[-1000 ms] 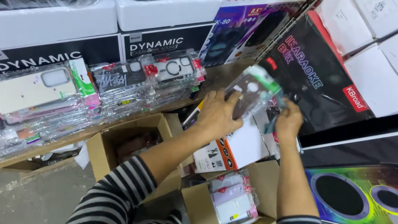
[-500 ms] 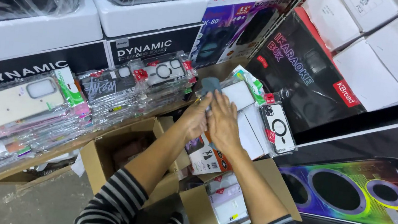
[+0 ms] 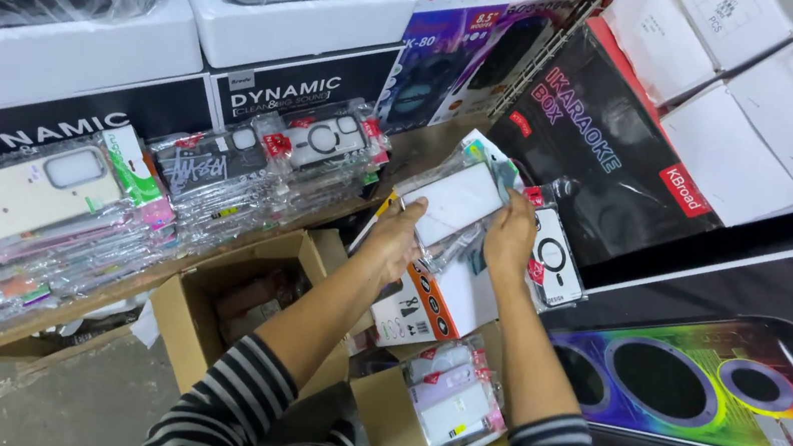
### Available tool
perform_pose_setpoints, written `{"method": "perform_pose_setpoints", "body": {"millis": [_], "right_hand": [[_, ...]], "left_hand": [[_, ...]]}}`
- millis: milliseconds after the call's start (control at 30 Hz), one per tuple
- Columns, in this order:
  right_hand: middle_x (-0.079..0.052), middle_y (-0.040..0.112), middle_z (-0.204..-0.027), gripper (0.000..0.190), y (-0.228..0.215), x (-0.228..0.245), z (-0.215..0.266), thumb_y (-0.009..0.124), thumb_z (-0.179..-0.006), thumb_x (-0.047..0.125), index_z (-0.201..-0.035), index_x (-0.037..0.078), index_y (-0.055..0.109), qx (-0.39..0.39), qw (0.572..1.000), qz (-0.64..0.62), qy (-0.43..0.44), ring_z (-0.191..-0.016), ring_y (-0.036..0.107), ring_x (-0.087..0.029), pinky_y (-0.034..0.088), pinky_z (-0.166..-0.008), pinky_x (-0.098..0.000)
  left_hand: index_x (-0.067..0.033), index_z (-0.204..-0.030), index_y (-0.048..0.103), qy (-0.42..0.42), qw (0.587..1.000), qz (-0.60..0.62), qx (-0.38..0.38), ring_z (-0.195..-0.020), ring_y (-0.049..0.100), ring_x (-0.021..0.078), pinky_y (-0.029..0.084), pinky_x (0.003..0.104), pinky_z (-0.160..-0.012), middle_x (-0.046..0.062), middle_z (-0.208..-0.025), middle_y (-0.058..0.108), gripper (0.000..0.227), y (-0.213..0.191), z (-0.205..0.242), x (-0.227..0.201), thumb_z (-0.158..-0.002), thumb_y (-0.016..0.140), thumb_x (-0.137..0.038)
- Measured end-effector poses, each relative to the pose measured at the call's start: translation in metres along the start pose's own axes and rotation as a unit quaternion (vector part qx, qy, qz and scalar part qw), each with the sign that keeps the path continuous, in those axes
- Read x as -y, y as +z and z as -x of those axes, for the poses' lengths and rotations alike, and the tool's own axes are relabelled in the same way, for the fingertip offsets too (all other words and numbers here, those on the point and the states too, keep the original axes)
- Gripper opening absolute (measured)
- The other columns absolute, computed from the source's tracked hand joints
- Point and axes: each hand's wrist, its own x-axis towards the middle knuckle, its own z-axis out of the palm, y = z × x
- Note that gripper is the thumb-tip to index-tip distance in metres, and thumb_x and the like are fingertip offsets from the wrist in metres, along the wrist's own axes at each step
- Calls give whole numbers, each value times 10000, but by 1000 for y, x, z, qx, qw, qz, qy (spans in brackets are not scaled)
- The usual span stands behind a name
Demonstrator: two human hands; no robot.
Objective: Sorting through boxes of phone cases and electronic accessories and organizing them in a stock area.
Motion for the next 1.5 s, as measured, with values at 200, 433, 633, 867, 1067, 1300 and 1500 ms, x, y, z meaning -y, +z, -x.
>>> {"method": "perform_pose_setpoints", "body": {"millis": [200,433,633,867,1067,1300,1500], "right_hand": [[-171,661,-1066,299,-20,-23,86,630,-866,13,-1150,79,696,60,996,53,43,-1083,634,-398,478,-987,-483],[-178,712,-1202,313,-102,35,70,515,-1068,203,-1295,72,686,-17,949,-289,127,-1077,624,-242,534,-925,-375],[-73,662,-1254,566,-157,6,38,526,-1033,459,-1468,97,515,79,790,-547,266,-1092,701,-268,625,-849,-450],[-95,686,-1140,496,-163,-89,1,631,-895,-16,-1387,44,614,105,893,-370,234,-1014,662,-166,577,-884,-318],[-95,730,-1116,429,-113,-175,-18,631,-923,116,-1330,234,694,180,976,-28,120,-1112,667,-288,520,-979,-453],[-99,684,-1317,529,-89,-161,-4,493,-928,29,-1406,201,640,226,965,91,102,-1219,639,-320,513,-1045,-451],[-262,630,-1284,560,-111,-107,12,588,-853,-75,-1406,8,621,94,987,110,-70,-1236,592,-436,478,-1063,-489]], "left_hand": [[-72,-1603,131,31,999,-12,15,-1237,580,384,546,545,-984,231,-1480,408,832,16,29,-17,-1008,595,-422],[-36,-1414,448,141,967,-212,25,-1144,638,449,586,559,-875,266,-1340,531,537,53,65,6,-1005,595,-352],[-221,-1475,518,462,636,-617,38,-1220,603,429,558,498,-976,190,-1373,573,575,90,73,75,-921,665,-181],[-90,-1413,582,492,621,-601,107,-1376,465,484,476,490,-1099,260,-1497,456,597,109,31,136,-866,751,-259],[-27,-1438,540,383,684,-618,60,-1394,441,481,425,498,-1135,322,-1505,415,610,116,-10,171,-900,702,-265],[-44,-1521,438,301,704,-637,91,-1435,412,450,376,497,-1175,302,-1531,421,694,123,-18,180,-912,654,-297],[-40,-1450,534,396,621,-672,78,-1372,474,490,430,512,-1122,325,-1471,472,602,113,12,151,-887,669,-207]]}}
